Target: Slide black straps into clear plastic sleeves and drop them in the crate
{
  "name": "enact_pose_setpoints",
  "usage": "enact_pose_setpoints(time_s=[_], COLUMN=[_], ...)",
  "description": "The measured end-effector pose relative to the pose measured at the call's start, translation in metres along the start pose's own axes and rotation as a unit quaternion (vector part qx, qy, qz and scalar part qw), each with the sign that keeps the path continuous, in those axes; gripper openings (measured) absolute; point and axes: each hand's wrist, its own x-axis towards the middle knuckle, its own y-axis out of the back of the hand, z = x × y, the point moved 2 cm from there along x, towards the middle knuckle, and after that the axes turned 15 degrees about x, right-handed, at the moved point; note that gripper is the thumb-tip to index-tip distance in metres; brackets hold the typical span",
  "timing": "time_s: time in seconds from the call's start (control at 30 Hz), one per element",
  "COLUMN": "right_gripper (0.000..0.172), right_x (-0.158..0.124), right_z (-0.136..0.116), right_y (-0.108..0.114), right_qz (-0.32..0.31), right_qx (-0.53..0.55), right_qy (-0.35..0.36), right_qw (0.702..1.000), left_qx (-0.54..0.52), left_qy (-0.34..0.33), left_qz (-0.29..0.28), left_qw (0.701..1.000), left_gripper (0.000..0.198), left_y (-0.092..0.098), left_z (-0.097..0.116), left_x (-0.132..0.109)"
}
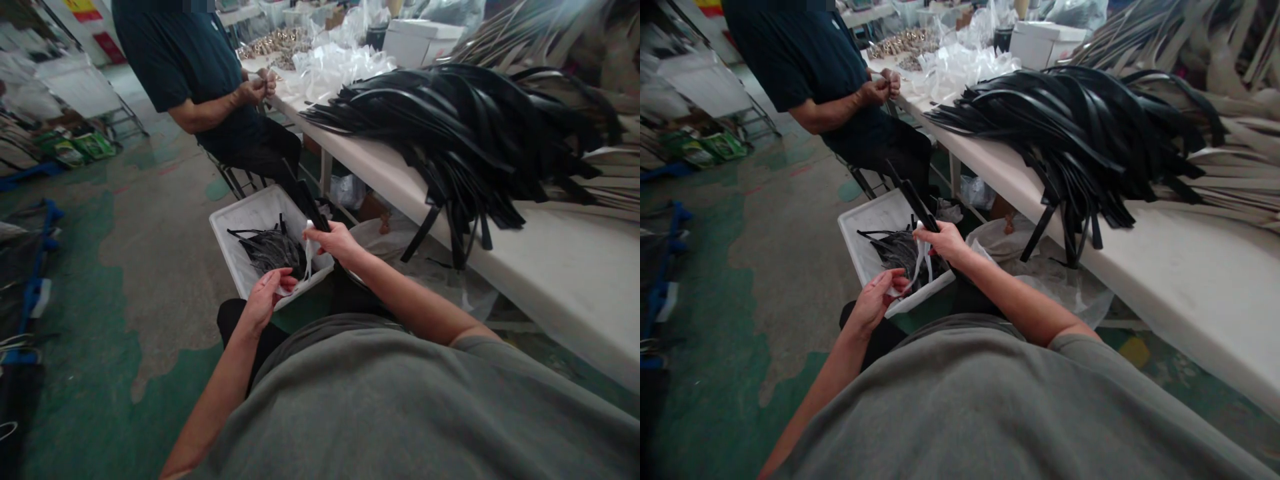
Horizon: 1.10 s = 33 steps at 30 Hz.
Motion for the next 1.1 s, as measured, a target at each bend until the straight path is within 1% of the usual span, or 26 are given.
enact_pose_setpoints(time_s=[0.03, 0.07, 0.13, 0.17, 0.2, 0.23, 0.27, 0.3, 0.33, 0.4, 0.43, 0.47, 0.5, 0.53, 0.57, 0.6, 0.67, 0.7, 0.73, 0.77, 0.8, 0.83, 0.9, 0.97, 1.1], right_gripper=[0.025, 0.026, 0.026, 0.026, 0.025, 0.025, 0.024, 0.024, 0.024, 0.024, 0.024, 0.024, 0.024, 0.024, 0.024, 0.025, 0.024, 0.023, 0.022, 0.021, 0.020, 0.020, 0.019, 0.018, 0.015], right_x=[0.004, 0.007, 0.011, 0.012, 0.013, 0.014, 0.014, 0.014, 0.014, 0.014, 0.014, 0.014, 0.013, 0.012, 0.012, 0.010, 0.008, 0.008, 0.007, 0.007, 0.007, 0.008, 0.011, 0.015, 0.027], right_z=[-0.005, -0.011, -0.019, -0.023, -0.025, -0.027, -0.028, -0.029, -0.029, -0.029, -0.029, -0.030, -0.031, -0.033, -0.034, -0.036, -0.038, -0.039, -0.038, -0.037, -0.036, -0.035, -0.032, -0.029, -0.024], right_y=[0.002, 0.003, 0.004, 0.003, 0.001, -0.001, -0.004, -0.007, -0.011, -0.017, -0.019, -0.021, -0.023, -0.024, -0.026, -0.027, -0.029, -0.030, -0.031, -0.032, -0.033, -0.034, -0.035, -0.035, -0.032], right_qz=[0.005, 0.007, 0.005, 0.003, -0.001, -0.007, -0.013, -0.019, -0.023, -0.027, -0.028, -0.026, -0.027, -0.028, -0.030, -0.033, -0.040, -0.042, -0.045, -0.050, -0.054, -0.058, -0.061, -0.055, -0.038], right_qx=[0.002, 0.003, -0.002, -0.009, -0.018, -0.027, -0.037, -0.044, -0.050, -0.057, -0.057, -0.056, -0.053, -0.050, -0.046, -0.044, -0.043, -0.045, -0.048, -0.051, -0.054, -0.057, -0.063, -0.071, -0.080], right_qy=[0.013, 0.026, 0.053, 0.066, 0.079, 0.088, 0.093, 0.095, 0.094, 0.092, 0.093, 0.095, 0.097, 0.098, 0.099, 0.099, 0.096, 0.094, 0.090, 0.084, 0.080, 0.077, 0.075, 0.073, 0.057], right_qw=[1.000, 1.000, 0.999, 0.998, 0.997, 0.996, 0.995, 0.994, 0.994, 0.994, 0.994, 0.994, 0.994, 0.994, 0.994, 0.994, 0.994, 0.994, 0.994, 0.994, 0.994, 0.994, 0.993, 0.993, 0.994], left_qx=[0.010, 0.043, 0.170, 0.242, 0.296, 0.322, 0.317, 0.290, 0.252, 0.204, 0.195, 0.191, 0.189, 0.184, 0.174, 0.159, 0.118, 0.098, 0.082, 0.072, 0.067, 0.067, 0.070, 0.060, -0.010], left_qy=[0.019, 0.035, 0.034, 0.016, -0.012, -0.048, -0.091, -0.135, -0.183, -0.271, -0.304, -0.329, -0.348, -0.361, -0.367, -0.364, -0.329, -0.300, -0.265, -0.227, -0.193, -0.164, -0.131, -0.114, -0.055], left_qz=[0.010, 0.016, 0.046, 0.068, 0.088, 0.099, 0.094, 0.071, 0.032, -0.043, -0.071, -0.088, -0.093, -0.082, -0.054, -0.013, 0.080, 0.110, 0.117, 0.105, 0.085, 0.062, 0.037, 0.029, 0.007], left_qw=[1.000, 0.998, 0.984, 0.968, 0.951, 0.940, 0.939, 0.945, 0.950, 0.940, 0.930, 0.920, 0.914, 0.911, 0.912, 0.918, 0.933, 0.942, 0.953, 0.966, 0.975, 0.982, 0.988, 0.991, 0.998], left_gripper=[0.047, 0.046, 0.040, 0.036, 0.032, 0.029, 0.029, 0.032, 0.037, 0.043, 0.043, 0.041, 0.037, 0.033, 0.028, 0.025, 0.023, 0.026, 0.030, 0.034, 0.038, 0.040, 0.037, 0.032, 0.032], left_y=[0.009, 0.017, 0.031, 0.037, 0.040, 0.041, 0.039, 0.036, 0.030, 0.018, 0.011, 0.005, 0.000, -0.004, -0.007, -0.010, -0.012, -0.013, -0.014, -0.016, -0.019, -0.022, -0.027, -0.030, -0.032], left_z=[-0.009, -0.017, -0.024, -0.020, -0.011, 0.002, 0.019, 0.038, 0.058, 0.095, 0.109, 0.119, 0.125, 0.129, 0.129, 0.127, 0.117, 0.110, 0.102, 0.093, 0.084, 0.076, 0.062, 0.054, 0.049], left_x=[-0.003, -0.005, -0.009, -0.012, -0.017, -0.024, -0.036, -0.051, -0.069, -0.112, -0.131, -0.146, -0.154, -0.154, -0.147, -0.131, -0.086, -0.060, -0.035, -0.014, 0.003, 0.015, 0.026, 0.028, 0.030])
